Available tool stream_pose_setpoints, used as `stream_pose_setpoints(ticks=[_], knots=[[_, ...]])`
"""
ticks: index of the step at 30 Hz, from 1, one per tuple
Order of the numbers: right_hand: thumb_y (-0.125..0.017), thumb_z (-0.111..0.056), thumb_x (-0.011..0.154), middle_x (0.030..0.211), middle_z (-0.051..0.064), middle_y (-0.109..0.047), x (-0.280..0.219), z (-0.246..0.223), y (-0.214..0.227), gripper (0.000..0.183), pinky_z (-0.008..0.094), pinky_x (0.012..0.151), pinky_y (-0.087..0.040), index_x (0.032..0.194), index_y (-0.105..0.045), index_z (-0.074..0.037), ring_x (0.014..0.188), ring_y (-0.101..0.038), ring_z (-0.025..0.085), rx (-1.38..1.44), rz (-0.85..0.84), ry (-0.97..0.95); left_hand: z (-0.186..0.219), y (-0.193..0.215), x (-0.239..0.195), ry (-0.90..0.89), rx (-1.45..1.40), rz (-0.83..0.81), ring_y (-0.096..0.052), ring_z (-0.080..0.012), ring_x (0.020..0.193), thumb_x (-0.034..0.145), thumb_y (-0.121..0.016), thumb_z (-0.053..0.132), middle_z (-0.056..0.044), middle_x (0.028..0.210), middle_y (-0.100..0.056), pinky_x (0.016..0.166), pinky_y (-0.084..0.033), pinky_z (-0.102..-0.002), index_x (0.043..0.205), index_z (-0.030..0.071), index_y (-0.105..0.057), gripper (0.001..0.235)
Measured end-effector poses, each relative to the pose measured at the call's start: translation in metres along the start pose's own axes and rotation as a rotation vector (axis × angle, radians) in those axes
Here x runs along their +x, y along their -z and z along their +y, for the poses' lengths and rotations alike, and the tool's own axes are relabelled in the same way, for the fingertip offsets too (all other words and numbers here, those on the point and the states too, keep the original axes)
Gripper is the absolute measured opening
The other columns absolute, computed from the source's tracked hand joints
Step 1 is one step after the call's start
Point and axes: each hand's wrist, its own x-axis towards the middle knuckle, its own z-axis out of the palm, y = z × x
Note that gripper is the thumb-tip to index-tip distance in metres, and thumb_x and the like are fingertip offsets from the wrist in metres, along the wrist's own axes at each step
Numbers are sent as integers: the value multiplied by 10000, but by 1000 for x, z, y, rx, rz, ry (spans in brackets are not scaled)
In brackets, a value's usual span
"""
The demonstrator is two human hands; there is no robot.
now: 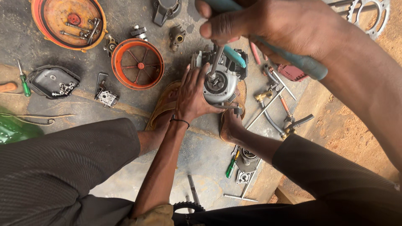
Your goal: The person assembles a small engine by attaching a metal cover to the cylinder head and tightening it with a T-handle wrench. They then attach a yellow fuel tank to the engine and secure it with a screwdriver.
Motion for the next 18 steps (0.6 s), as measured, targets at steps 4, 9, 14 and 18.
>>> stream_pose_setpoints(ticks=[4,9,14,18], knots=[[-511,-391,1032,1157,136,-612,-21,158,-95,369,429,937,-601,1150,-548,-43,1061,-675,277,994,511,-800,-4,-9,-3,10,-2,-40,-498,-408,1322,331,-960,736,-216,1312,-531,1256,-210,-577,1531,-19,-266,1578],[-447,-385,1014,1204,75,-645,-24,314,-134,340,389,962,-591,1185,-581,-124,1066,-672,213,1100,678,-710,-7,-9,-4,26,-8,-51,-441,-440,1381,389,-991,699,-229,1369,-485,1261,-232,-587,1562,-14,-248,1562],[-389,-335,1017,1237,150,-662,-21,294,-127,406,405,960,-624,1222,-592,-49,1081,-700,283,1143,664,-766,-6,-12,-5,77,-50,-88,-432,-453,1373,384,-980,713,-246,1359,-475,1223,-267,-577,1553,-10,-223,1569],[-411,-449,1037,1272,122,-654,-17,270,-127,472,375,970,-603,1243,-585,-62,1128,-680,245,1125,647,-702,-8,-13,-3,50,-53,-40,-433,-460,1367,324,-975,705,-267,1391,-465,1239,-237,-595,1558,26,-213,1602]])
